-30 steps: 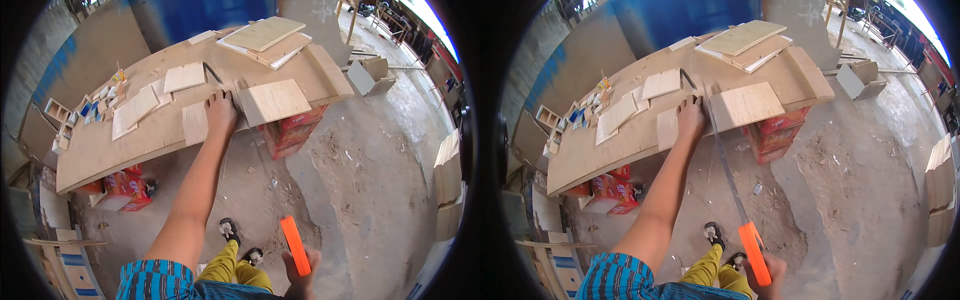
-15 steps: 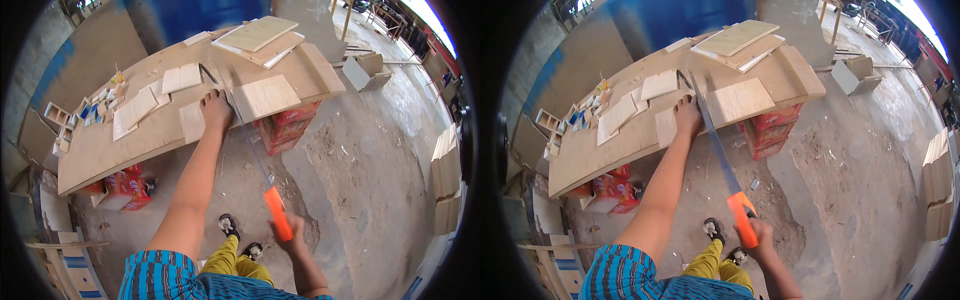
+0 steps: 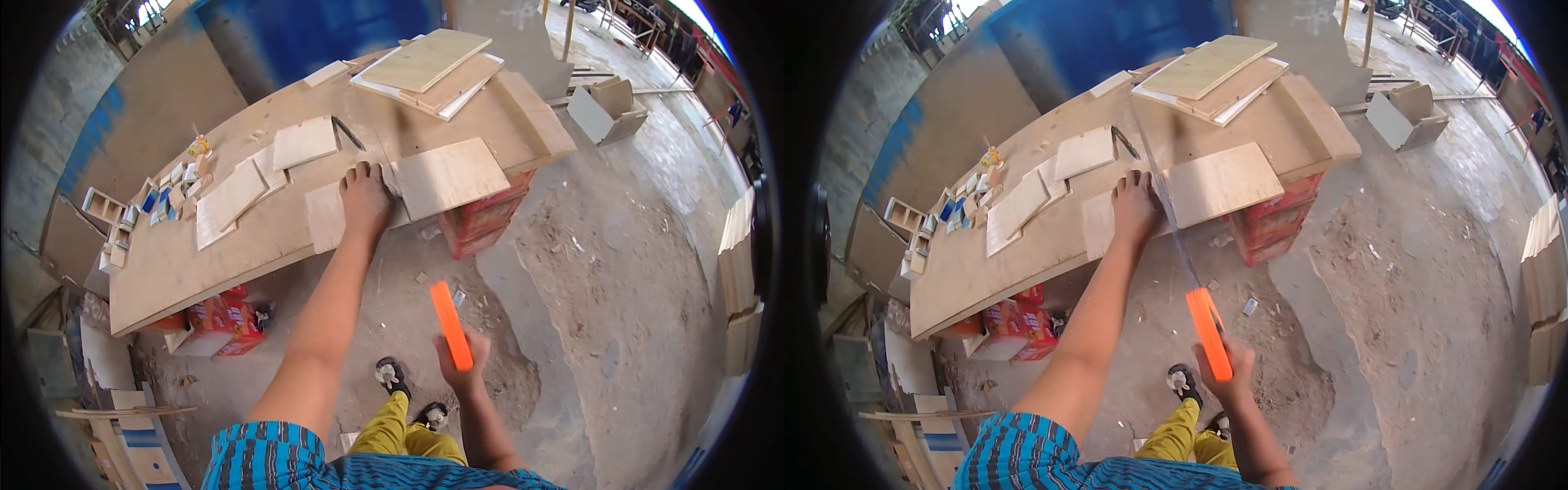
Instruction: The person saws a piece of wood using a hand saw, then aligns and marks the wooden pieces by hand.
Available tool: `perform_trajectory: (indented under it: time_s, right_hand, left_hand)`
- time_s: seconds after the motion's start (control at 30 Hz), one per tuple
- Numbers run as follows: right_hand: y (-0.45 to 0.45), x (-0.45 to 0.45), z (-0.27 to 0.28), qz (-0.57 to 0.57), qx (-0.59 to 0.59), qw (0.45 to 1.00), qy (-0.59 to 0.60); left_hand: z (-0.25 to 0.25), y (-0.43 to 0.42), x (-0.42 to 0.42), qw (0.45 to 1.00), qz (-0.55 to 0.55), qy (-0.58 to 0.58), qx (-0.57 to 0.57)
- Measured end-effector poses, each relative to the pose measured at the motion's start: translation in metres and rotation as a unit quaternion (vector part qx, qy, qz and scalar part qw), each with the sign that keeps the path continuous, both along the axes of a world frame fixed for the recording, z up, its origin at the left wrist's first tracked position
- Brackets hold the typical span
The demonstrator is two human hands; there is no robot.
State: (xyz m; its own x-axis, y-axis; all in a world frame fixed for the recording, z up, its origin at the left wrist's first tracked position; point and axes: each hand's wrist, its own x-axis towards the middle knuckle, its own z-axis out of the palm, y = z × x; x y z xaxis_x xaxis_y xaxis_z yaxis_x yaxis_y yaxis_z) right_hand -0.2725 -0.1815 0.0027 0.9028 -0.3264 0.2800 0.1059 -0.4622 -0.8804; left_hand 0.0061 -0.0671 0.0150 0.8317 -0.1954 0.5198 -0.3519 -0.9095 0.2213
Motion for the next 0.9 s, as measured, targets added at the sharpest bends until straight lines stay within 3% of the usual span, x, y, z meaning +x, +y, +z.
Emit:
perform_trajectory:
  time_s: [0.17, 0.3, 0.4, 0.5, 0.57, 0.63, 0.7, 0.9]
  right_hand:
    - [0.011, 0.057, 0.034, -0.011, 0.057, 0.998, -0.028]
    - [0.022, 0.064, 0.023, 0.009, 0.066, 0.997, -0.027]
    - [0.018, 0.068, -0.035, 0.051, 0.025, 0.992, -0.112]
    - [0.009, 0.062, -0.066, 0.06, 0.004, 0.991, -0.123]
    - [0.019, 0.022, -0.129, -0.048, -0.152, 0.962, -0.223]
    - [0.016, -0.044, -0.158, 0.006, -0.123, 0.986, -0.113]
    - [0.014, -0.089, -0.144, 0.004, 0.002, 0.999, -0.047]
    - [0.021, -0.109, -0.049, 0.001, 0.043, 0.999, 0.001]
  left_hand:
    - [0.001, 0.001, -0.002, 1.0, -0.008, -0.015, -0.007]
    - [0.001, 0.001, -0.003, 1.0, -0.008, -0.002, 0.001]
    - [0.004, 0.001, -0.003, 0.999, 0.004, 0.007, 0.035]
    - [0.002, -0.002, -0.006, 0.998, 0.035, 0.013, 0.048]
    - [0.0, -0.002, -0.003, 0.997, 0.042, 0.019, 0.06]
    - [-0.002, -0.002, -0.002, 0.997, 0.044, 0.021, 0.066]
    - [0.001, 0.0, -0.001, 0.997, 0.037, 0.015, 0.069]
    - [-0.005, 0.004, 0.003, 0.999, 0.006, -0.026, 0.026]
